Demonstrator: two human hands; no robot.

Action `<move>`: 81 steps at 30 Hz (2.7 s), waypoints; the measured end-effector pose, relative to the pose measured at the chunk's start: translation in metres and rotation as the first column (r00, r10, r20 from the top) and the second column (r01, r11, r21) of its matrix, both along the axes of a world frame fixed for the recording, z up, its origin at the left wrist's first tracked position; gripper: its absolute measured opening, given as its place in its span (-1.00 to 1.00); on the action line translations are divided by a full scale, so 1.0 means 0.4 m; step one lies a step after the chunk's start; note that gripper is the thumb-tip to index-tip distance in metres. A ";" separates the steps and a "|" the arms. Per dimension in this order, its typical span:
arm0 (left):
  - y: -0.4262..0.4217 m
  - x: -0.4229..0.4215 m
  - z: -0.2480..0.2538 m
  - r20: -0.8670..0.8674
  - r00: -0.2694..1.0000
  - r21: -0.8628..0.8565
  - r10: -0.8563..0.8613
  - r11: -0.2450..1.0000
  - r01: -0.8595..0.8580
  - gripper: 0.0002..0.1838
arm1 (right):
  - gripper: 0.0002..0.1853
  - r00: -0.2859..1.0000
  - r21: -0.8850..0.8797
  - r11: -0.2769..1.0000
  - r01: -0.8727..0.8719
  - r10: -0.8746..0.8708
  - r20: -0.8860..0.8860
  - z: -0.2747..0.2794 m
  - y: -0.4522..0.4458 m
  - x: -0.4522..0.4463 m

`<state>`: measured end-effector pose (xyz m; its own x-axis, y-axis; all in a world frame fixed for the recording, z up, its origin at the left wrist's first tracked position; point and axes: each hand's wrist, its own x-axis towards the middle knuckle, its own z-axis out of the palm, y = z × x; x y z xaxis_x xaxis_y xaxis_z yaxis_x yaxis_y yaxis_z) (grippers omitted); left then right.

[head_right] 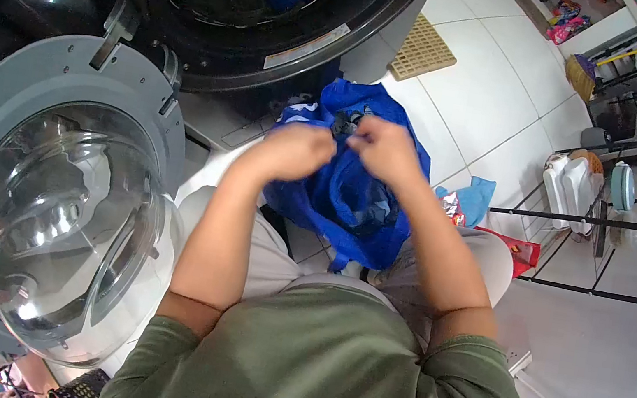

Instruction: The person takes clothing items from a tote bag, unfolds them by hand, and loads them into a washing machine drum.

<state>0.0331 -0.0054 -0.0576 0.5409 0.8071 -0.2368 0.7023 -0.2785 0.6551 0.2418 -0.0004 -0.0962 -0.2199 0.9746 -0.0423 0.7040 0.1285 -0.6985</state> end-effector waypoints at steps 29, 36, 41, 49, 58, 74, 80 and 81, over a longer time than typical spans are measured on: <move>-0.013 0.137 0.294 0.842 -0.090 -0.521 0.532 0.845 0.120 -0.44 | -0.43 0.985 0.659 0.747 -0.090 0.163 -0.050 0.669 -0.054 0.215; -0.012 0.009 0.269 0.800 0.396 -0.179 0.451 0.810 -0.559 -0.82 | -0.28 0.927 -0.416 0.854 -0.314 0.371 0.061 0.282 -0.035 0.060; 0.075 -0.113 -0.027 0.884 -0.138 -0.337 0.446 0.404 -0.850 -0.84 | -0.23 0.726 -0.598 0.695 -0.399 0.638 0.257 0.262 0.060 -0.120; 0.022 0.018 0.038 0.675 0.629 0.340 0.385 0.594 -0.729 -0.88 | -0.73 0.062 0.044 0.998 0.040 0.041 -0.997 0.382 0.623 -0.178; -0.007 0.094 -0.313 -0.584 0.788 -0.346 -0.196 0.938 -0.024 -0.51 | -0.70 0.613 -0.756 0.484 -0.441 0.778 0.140 -0.408 0.255 0.032; 0.046 -0.088 -0.080 -0.739 0.653 -0.275 0.166 0.810 -0.517 0.11 | -0.75 0.910 -0.389 0.908 -0.154 0.284 0.303 -0.530 0.215 0.108; 0.029 -0.032 -0.163 -0.711 0.643 0.154 0.286 0.955 -0.254 -0.23 | -0.76 0.961 -0.086 0.995 0.041 -0.063 -0.269 -0.313 0.321 0.159; 0.028 -0.017 -0.188 -0.666 0.656 0.275 0.356 0.934 -0.228 -0.30 | -0.73 0.991 0.045 0.998 -0.049 0.054 -0.126 -0.323 0.326 0.134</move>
